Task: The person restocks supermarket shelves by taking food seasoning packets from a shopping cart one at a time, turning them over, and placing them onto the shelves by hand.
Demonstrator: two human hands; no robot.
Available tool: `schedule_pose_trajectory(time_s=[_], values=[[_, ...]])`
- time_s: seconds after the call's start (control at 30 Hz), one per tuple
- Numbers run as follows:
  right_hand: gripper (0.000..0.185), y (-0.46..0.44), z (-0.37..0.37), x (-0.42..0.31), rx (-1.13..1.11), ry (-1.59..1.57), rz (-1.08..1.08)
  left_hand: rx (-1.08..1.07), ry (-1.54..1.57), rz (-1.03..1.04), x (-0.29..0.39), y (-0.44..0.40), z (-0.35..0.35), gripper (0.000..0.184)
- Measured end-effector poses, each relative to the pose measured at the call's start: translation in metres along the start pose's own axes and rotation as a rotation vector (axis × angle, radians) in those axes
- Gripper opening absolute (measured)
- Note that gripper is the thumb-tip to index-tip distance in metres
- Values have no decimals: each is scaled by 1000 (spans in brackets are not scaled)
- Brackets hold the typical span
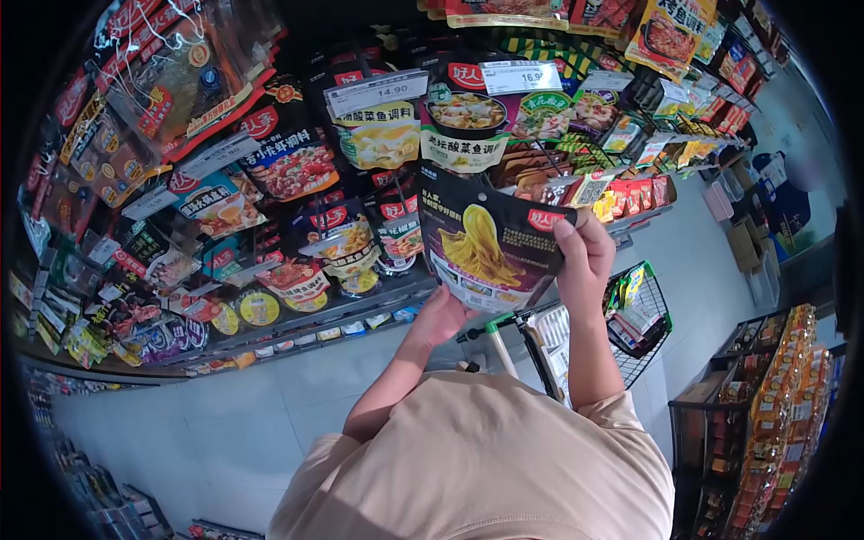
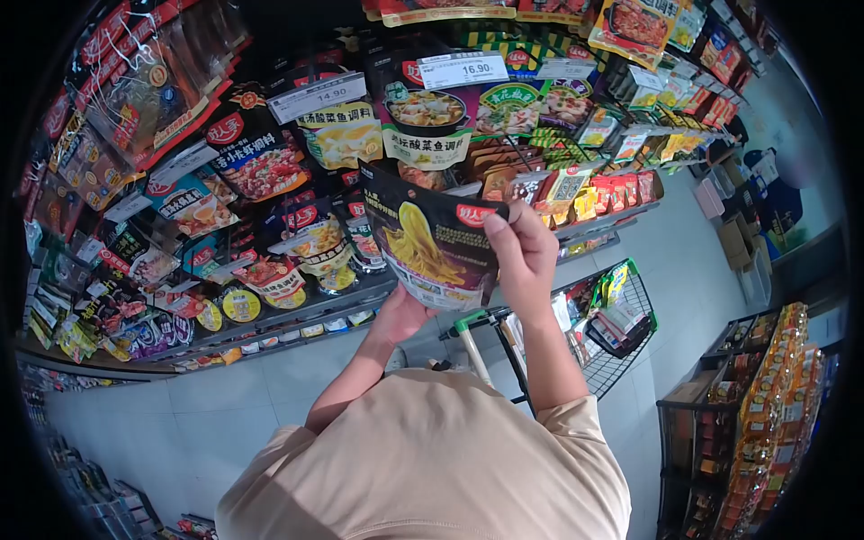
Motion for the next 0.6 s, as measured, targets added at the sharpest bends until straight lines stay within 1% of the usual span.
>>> schedule_pose_trajectory(time_s=[0.03,0.07,0.1,0.17,0.2,0.23,0.3,0.33,0.37,0.4,0.43,0.47,0.5,0.53,0.57,0.6], values=[[16,2,4,-5,-59,55,-13,57,88,-13,0,0,-3,53],[18,3,10,-12,-117,122,-27,58,88,-6,2,-1,-5,53],[15,5,12,-14,-161,209,-47,92,109,-28,4,-3,-4,51],[12,3,28,-25,-290,291,-195,124,134,-49,8,-8,-2,49],[12,2,33,-30,-373,391,-347,4,143,-55,15,-12,18,48],[15,3,40,-36,-418,460,-442,-115,152,-61,23,-14,40,47],[18,7,52,-35,-519,454,-518,-88,141,-22,34,-14,78,45],[27,11,55,-30,-560,459,-536,54,91,-15,37,-12,84,41],[27,11,56,-32,-560,461,-533,197,40,-10,39,-11,86,37],[36,12,58,-33,-621,519,-510,338,-11,-6,40,-11,85,33],[47,13,60,-32,-682,577,-485,338,-10,-10,29,-12,62,33],[61,11,61,-27,-705,522,-451,419,-283,26,13,-14,21,27],[61,10,59,-22,-704,526,-448,495,-558,64,5,-15,-1,22],[62,9,55,-17,-704,532,-403,261,-250,132,7,-16,20,19],[64,7,51,-13,-703,537,-359,258,-248,130,9,-23,20,19],[58,5,47,-13,-685,517,-379,-64,-16,114,13,-33,29,19]])
Point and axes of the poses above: each hand's wrist, its own y-axis away from the middle knuckle, its own z-axis out of the palm, x = y × z, the point moved 3 cm from there along -y, towards the middle knuckle, and after that the axes turned 6 degrees about -z, right-handed, at the moved point
